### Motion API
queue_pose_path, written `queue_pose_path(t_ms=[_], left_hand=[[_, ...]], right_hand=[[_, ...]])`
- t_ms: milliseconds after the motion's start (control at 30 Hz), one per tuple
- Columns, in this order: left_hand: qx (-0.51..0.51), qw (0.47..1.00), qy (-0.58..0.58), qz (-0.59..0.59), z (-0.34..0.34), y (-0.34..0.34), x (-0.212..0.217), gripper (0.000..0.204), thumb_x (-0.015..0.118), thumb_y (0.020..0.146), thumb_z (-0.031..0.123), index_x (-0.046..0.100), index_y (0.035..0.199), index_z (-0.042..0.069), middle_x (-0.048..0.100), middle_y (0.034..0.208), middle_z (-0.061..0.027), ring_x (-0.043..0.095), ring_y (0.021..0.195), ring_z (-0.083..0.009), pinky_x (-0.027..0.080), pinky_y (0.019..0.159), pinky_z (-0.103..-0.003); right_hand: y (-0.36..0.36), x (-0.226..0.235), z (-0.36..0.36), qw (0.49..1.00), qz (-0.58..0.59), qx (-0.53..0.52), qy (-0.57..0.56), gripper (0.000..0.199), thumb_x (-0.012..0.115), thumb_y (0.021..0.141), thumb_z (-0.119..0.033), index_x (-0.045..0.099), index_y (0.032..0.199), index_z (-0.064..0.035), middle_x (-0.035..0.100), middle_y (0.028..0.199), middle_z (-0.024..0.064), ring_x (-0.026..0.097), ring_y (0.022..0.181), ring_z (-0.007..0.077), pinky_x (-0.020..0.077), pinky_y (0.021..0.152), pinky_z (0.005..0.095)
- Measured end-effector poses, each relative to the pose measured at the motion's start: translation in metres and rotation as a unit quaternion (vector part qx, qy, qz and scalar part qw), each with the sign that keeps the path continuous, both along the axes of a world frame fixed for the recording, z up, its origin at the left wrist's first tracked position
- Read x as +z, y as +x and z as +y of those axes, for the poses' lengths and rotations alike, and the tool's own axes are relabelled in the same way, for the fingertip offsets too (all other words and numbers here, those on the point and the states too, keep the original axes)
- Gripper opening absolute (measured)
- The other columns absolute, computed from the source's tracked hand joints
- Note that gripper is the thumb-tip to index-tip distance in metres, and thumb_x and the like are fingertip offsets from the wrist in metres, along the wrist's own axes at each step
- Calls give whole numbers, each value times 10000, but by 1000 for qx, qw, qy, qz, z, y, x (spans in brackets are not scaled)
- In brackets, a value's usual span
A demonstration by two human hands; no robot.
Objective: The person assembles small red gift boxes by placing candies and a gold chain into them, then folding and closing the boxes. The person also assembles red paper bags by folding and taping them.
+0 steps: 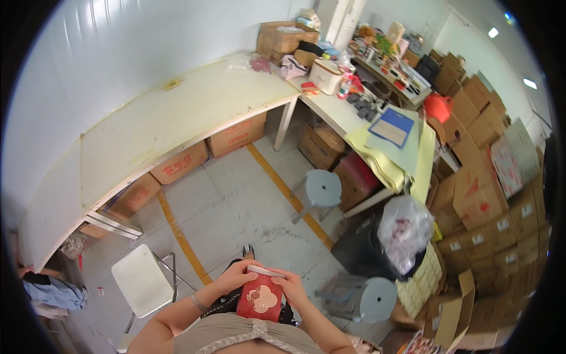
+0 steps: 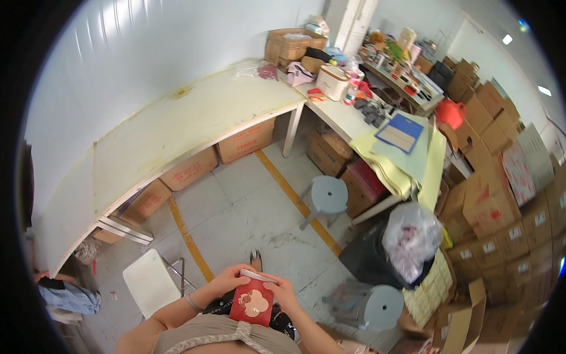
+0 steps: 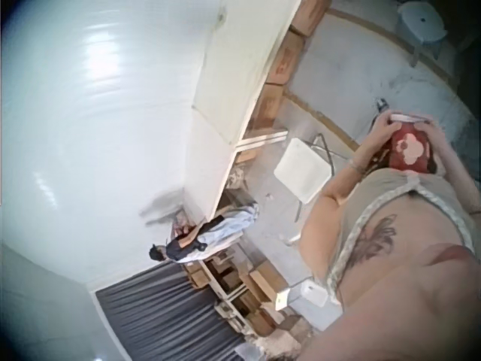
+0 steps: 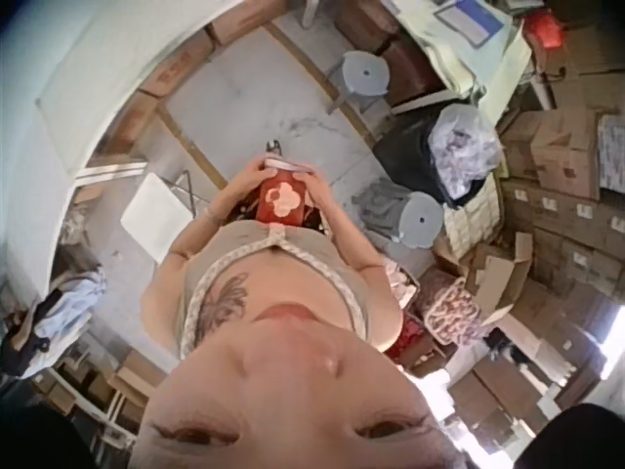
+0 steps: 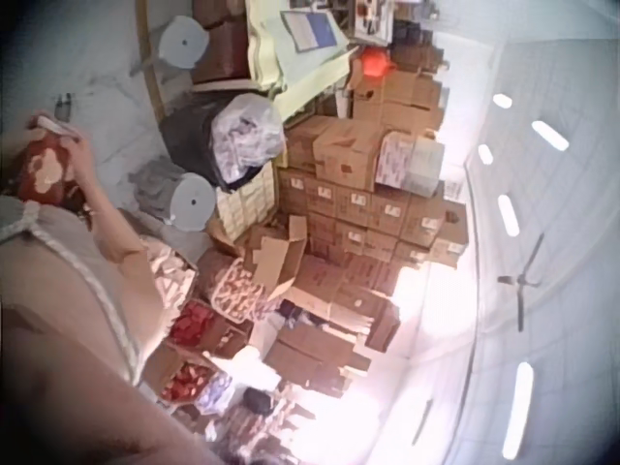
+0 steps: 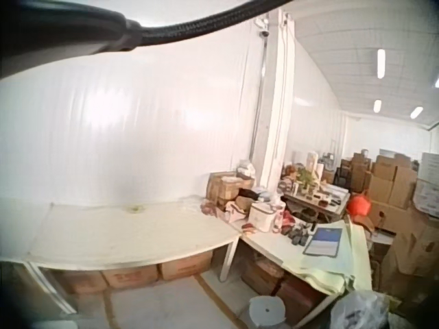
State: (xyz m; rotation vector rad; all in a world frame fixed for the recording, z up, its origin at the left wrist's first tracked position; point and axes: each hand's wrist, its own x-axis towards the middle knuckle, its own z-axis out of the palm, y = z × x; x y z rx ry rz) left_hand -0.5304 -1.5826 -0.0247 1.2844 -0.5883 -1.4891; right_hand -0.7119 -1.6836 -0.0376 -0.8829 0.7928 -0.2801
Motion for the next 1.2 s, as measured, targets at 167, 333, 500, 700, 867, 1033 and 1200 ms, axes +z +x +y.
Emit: queue_pose_path(t_ms=[167,333,500,700,867,1033,1200], left_hand=[[52,989,-76,-120,-106,95,-10,121,569,845,22,660,916,-16,665,981,-76,585,894,-112,475,810,-254],[30,991,-29,-128,-226,224,10,182,579,886,134,668,955,-9,665,983,-68,584,883,-106,471,799,-256],[95,978,23,-186,-303,328,48,248,598,876,210,671,1008,12,685,864,-74,603,799,-129,487,734,-278],[335,863,99,-366,-347,492,28,209,576,891,121,647,1031,-18,664,875,-61,587,804,-113,481,726,-264],[626,623,141,-446,-403,621,-59,222,532,916,70,612,1098,-31,657,1029,-130,619,910,-198,476,803,-315],[655,555,232,-458,-425,673,-112,297,522,909,62,532,1194,-20,573,1204,-160,540,1111,-253,430,926,-341],[512,474,348,-627,-460,677,-41,380,554,848,22,494,1223,9,469,1332,-171,406,1267,-323,386,1003,-409]], right_hand=[[111,-21,-120,986,-57,40,-152,205,525,866,27,677,1003,23,643,1131,107,592,972,132,482,847,247],[225,22,-239,913,-23,131,-385,262,522,825,22,699,1004,-50,634,1140,155,613,1043,222,470,891,277],[345,41,-333,910,-64,194,-361,275,522,817,3,698,1017,-68,601,1203,143,599,1066,238,468,897,306],[567,23,-500,815,-170,293,-470,235,542,809,-50,691,986,-92,492,1356,129,532,1144,254,431,953,365],[831,-42,-643,627,-100,273,-723,272,589,762,-58,655,1022,-100,498,1324,149,491,1114,332,458,896,386],[1023,-74,-723,387,-68,75,-916,263,601,744,-97,653,1002,-83,542,1219,156,491,1109,279,385,954,470],[1034,-115,-763,328,14,380,-865,190,582,724,-66,644,895,-119,585,991,62,518,1037,228,326,982,515]])
